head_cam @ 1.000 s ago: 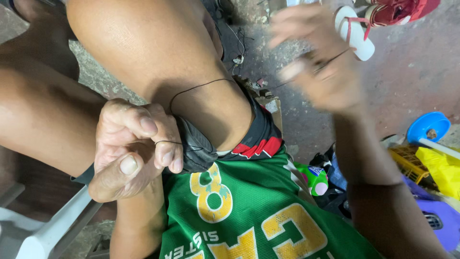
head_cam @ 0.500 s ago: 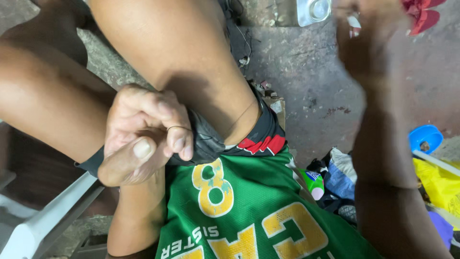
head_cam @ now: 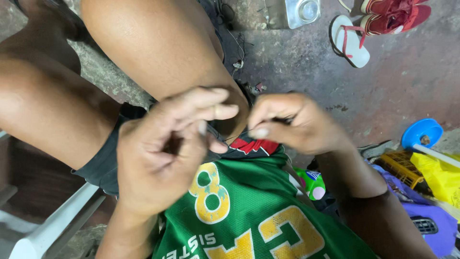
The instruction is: The person stitches the sole of a black loafer by hand using a needle and heavy thread, pulling the thread through the material to secure the repair.
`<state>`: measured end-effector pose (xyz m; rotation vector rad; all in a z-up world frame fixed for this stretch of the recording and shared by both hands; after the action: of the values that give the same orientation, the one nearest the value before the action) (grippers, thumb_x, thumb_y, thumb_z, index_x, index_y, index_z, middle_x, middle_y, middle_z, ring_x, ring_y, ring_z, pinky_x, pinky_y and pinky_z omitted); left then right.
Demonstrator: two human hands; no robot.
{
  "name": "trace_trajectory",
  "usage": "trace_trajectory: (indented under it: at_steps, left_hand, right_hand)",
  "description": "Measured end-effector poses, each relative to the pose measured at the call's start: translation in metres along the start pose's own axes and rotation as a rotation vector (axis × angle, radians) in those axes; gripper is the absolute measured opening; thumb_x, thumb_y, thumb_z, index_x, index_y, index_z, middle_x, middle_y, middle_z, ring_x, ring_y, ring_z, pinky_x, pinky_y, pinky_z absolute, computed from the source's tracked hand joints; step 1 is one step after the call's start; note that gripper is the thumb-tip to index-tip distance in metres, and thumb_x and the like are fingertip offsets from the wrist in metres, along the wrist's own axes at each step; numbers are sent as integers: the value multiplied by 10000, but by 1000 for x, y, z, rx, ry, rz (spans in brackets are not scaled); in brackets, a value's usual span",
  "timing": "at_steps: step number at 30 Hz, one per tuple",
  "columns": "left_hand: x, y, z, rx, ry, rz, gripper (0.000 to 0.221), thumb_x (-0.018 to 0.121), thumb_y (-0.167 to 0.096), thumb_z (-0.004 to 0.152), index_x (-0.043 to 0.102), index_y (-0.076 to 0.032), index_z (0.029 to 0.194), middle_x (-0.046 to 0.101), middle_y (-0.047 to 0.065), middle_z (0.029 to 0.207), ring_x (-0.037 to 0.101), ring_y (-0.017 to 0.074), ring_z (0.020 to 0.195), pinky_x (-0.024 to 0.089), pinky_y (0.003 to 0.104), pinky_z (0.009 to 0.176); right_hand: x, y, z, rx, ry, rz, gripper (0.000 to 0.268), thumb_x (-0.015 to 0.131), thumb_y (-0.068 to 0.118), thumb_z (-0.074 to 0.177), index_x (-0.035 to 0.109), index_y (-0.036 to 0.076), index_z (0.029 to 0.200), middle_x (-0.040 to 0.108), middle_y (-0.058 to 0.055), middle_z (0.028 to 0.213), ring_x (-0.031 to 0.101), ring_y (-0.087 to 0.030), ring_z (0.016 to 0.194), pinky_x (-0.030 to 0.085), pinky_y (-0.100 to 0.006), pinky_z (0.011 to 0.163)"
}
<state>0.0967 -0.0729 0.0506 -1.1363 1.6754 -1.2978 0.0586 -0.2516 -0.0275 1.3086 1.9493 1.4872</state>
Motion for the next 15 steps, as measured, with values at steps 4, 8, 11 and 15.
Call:
trace_trajectory:
  at_steps: [4,8,11,15]
  left_hand:
    - [23,-33,6,247,154,363,474,646,45,976,523,-94,1412,766,123,1156,768,140,845,635,257,762]
    - [42,-17,6,134,312,396,739,823,-97,855,463,-106,1500,724,39,786,708,181,650,571,325,637]
    - [38,-8,8,42,247,376,813,899,-138,825,456,-133,1507,647,79,840,630,176,675,567,287,535]
    - [35,-21,4,193,189,376,863,899,-111,819,398,-82,1522,641,102,1219,685,151,802,602,287,708]
  right_hand:
    - [-30,19,-27,-59,-200,18,55,675,54,986,701,8,1003,692,-34,890,566,-48,697,451,-214,669]
    - [-22,45,-28,-169,-226,-139,62,689,32,1028,679,4,974,693,-23,910,621,-53,792,498,-211,745]
    - [-8,52,-12,-129,-138,-206,31,706,39,993,680,24,983,711,0,896,630,-47,782,515,-220,713]
    - [5,80,3,-300,-195,-546,59,743,27,906,695,38,939,686,-50,912,631,-78,782,505,-250,675]
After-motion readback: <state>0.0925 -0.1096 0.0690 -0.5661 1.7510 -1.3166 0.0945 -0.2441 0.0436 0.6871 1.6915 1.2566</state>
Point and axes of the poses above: each hand's wrist, its own z-axis towards the middle knuckle, its own x-axis out of the palm, y = z × x, the point moved 8 cm from there along z, towards the middle knuckle
